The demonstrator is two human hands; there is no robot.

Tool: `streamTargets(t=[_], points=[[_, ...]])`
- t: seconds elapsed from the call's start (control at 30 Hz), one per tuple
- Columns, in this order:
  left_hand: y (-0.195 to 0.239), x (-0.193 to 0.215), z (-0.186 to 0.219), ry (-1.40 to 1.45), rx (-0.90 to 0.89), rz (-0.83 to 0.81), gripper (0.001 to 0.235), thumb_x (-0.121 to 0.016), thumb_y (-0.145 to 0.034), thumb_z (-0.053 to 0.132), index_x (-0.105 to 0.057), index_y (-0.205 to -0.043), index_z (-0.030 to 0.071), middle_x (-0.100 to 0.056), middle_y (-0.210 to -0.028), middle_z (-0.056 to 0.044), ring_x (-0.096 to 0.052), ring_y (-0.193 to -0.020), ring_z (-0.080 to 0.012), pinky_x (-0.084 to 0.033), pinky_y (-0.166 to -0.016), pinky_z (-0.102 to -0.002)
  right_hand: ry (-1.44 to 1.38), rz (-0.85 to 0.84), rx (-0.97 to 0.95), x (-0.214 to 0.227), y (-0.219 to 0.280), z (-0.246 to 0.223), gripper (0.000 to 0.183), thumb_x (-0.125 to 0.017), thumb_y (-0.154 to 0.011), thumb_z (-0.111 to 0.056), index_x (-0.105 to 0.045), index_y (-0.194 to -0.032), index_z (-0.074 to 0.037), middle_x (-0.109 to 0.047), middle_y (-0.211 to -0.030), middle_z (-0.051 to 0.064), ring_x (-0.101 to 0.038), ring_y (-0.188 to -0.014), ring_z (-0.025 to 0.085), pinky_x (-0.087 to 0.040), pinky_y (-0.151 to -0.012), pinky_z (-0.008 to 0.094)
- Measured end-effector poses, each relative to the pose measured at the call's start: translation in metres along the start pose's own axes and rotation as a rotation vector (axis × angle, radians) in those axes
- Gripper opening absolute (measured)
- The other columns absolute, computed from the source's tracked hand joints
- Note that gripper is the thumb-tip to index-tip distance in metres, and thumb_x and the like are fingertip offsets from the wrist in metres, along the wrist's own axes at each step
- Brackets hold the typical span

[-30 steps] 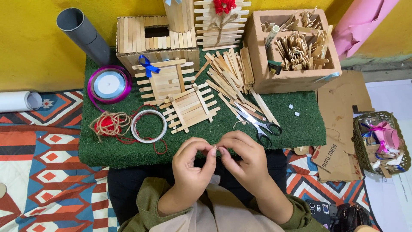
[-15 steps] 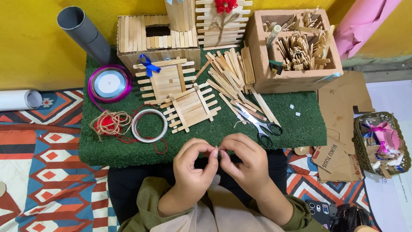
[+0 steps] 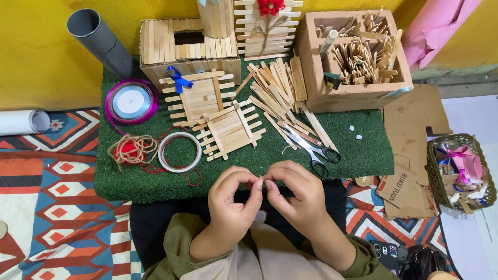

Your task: The person cuts small pieces of double-sided tape and applies them to popsicle sticks for a craft project.

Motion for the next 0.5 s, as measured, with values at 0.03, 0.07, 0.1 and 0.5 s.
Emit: streamTargets(t=[0.03, 0.07, 0.1, 0.5], points=[[0.0, 0.0, 0.0, 0.002, 0.005, -0.005, 0.012, -0.069, -0.08, -0.008, -0.064, -0.088, 0.0, -0.065, -0.087, -0.007, -0.058, -0.071, -0.0148, -0.052, -0.066, -0.024, 0.005, -0.003, 0.0, 0.0, 0.0, 0.0, 0.012, -0.07, -0.076, 0.003, -0.068, -0.088, 0.001, -0.07, -0.09, 0.008, -0.064, -0.074, 0.019, -0.054, -0.067, 0.026], [0.001, 0.001, -0.001, 0.002, 0.005, -0.004, 0.012, -0.069, -0.08, -0.008, -0.064, -0.088, 0.0, -0.065, -0.087, -0.007, -0.058, -0.071, -0.0148, -0.052, -0.066, -0.024, 0.004, -0.004, 0.0, 0.001, 0.0, 0.001, 0.012, -0.07, -0.076, 0.003, -0.068, -0.088, 0.001, -0.07, -0.09, 0.008, -0.064, -0.074, 0.019, -0.054, -0.067, 0.026], [0.001, 0.001, -0.003, 0.047, 0.029, -0.019, 0.01, -0.068, -0.082, -0.008, -0.064, -0.088, 0.0, -0.065, -0.087, -0.007, -0.057, -0.072, -0.0146, -0.051, -0.067, -0.024, -0.023, -0.019, -0.011, 0.001, 0.0, 0.002, 0.01, -0.069, -0.078, 0.003, -0.068, -0.088, 0.001, -0.07, -0.091, 0.008, -0.065, -0.075, 0.019, -0.054, -0.069, 0.026], [0.004, 0.0, -0.013, 0.219, 0.157, -0.069, 0.008, -0.065, -0.087, -0.007, -0.063, -0.091, -0.001, -0.063, -0.092, -0.007, -0.056, -0.077, -0.0128, -0.049, -0.069, -0.022, -0.096, -0.032, -0.083, 0.003, 0.0, 0.0, 0.005, -0.067, -0.082, 0.002, -0.067, -0.087, 0.001, -0.07, -0.09, 0.008, -0.063, -0.077, 0.019, -0.053, -0.071, 0.027]])
Point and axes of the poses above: each hand's wrist, its own y-axis away from the middle knuckle, its own x-axis out of the back of the hand, z = x × y, the point moved 2 cm from there along -y, towards the middle knuckle
